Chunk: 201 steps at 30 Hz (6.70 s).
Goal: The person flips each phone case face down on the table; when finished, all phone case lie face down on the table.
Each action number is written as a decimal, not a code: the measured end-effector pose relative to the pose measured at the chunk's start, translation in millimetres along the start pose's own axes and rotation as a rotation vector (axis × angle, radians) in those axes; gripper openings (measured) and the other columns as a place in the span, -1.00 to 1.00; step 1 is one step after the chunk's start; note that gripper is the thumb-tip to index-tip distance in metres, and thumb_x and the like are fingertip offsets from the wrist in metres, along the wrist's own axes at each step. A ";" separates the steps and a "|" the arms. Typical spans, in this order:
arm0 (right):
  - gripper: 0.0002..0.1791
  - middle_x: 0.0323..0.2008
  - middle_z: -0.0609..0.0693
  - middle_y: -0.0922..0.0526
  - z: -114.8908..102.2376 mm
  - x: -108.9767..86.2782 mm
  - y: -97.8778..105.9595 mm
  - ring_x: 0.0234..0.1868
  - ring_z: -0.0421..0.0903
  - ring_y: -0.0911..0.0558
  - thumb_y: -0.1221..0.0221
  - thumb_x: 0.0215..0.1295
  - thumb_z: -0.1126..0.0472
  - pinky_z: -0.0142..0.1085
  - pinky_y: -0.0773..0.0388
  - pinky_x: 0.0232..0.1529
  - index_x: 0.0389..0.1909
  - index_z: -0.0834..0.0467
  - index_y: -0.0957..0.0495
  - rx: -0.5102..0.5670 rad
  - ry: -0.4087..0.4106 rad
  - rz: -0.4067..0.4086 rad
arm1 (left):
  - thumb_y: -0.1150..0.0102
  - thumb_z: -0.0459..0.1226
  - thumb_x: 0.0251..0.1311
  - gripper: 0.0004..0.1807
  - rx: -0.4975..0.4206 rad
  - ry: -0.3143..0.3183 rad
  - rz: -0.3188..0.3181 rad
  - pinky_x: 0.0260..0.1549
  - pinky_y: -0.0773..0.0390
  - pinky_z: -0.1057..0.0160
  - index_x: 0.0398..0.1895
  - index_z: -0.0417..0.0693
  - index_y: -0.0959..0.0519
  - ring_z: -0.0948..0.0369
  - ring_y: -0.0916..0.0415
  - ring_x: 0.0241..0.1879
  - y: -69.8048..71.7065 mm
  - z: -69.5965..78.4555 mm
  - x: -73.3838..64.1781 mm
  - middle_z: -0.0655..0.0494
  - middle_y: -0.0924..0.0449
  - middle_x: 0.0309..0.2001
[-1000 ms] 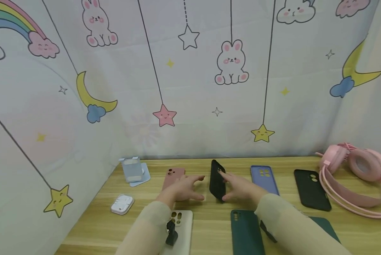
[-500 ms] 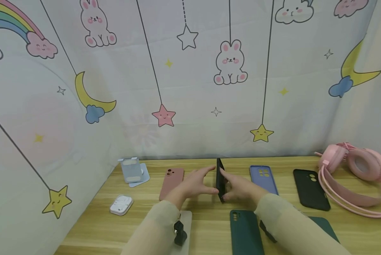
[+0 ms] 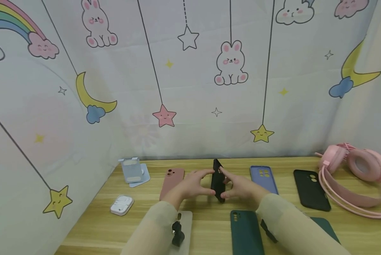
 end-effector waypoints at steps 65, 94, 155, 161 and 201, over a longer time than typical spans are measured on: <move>0.14 -0.09 0.06 -0.44 5.9 -17.1 3.1 -0.34 -0.09 -0.52 -0.36 0.07 0.05 -0.22 -0.41 -0.35 0.46 0.28 0.21 0.237 0.052 -0.152 | -0.35 -0.08 0.05 -0.17 -0.183 0.118 -0.150 0.11 -0.34 0.01 0.40 0.05 -0.21 0.03 -0.35 0.18 -31.3 -10.6 -0.7 -0.01 -0.24 0.33; -0.10 -0.12 0.01 -0.50 19.5 -28.9 20.0 -0.13 -0.06 -0.51 -0.30 0.14 -0.01 -0.10 -0.43 -0.13 0.37 0.33 -0.13 -0.031 -0.044 -0.074 | -0.36 -0.08 0.04 -0.21 0.120 0.184 -0.118 0.22 -0.15 -0.10 0.38 0.16 -0.26 -0.10 -0.05 0.35 -19.0 -21.5 -3.9 0.05 -0.31 0.30; 0.08 0.21 0.39 -0.27 77.8 -82.4 69.0 0.19 0.35 -0.30 -0.38 -0.11 -0.22 0.20 -0.24 0.10 0.31 0.36 -0.22 -0.343 -0.060 0.027 | -0.30 0.16 -0.01 -0.24 0.228 0.138 -0.061 0.09 -0.29 0.03 0.30 0.21 -0.36 0.11 -0.33 0.15 -80.9 93.6 52.9 0.35 -0.43 0.17; 0.02 0.23 0.40 -0.25 74.2 -84.3 69.8 0.22 0.37 -0.26 -0.36 -0.05 -0.19 0.23 -0.22 0.11 0.33 0.32 -0.22 -0.322 -0.067 0.004 | -0.28 0.10 0.04 -0.26 0.232 0.151 -0.023 0.10 -0.30 0.07 0.32 0.20 -0.34 0.13 -0.29 0.18 -83.1 90.2 51.6 0.31 -0.39 0.22; 0.21 0.08 0.37 -0.47 78.2 -81.7 78.1 0.05 0.26 -0.50 -0.34 -0.04 -0.16 0.20 -0.31 0.03 0.44 0.32 0.14 -0.182 -0.083 -0.008 | -0.28 -0.02 0.11 -0.25 -0.052 0.054 -0.006 0.19 -0.14 -0.11 0.39 0.25 -0.23 0.03 -0.17 0.27 -77.3 95.1 60.1 0.36 -0.29 0.29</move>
Point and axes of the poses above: each hand's wrist, its own x-axis towards the middle knuckle, its own y-axis out of the back of the hand, z = x × y, the point moved 10 cm from there along x, towards the middle knuckle
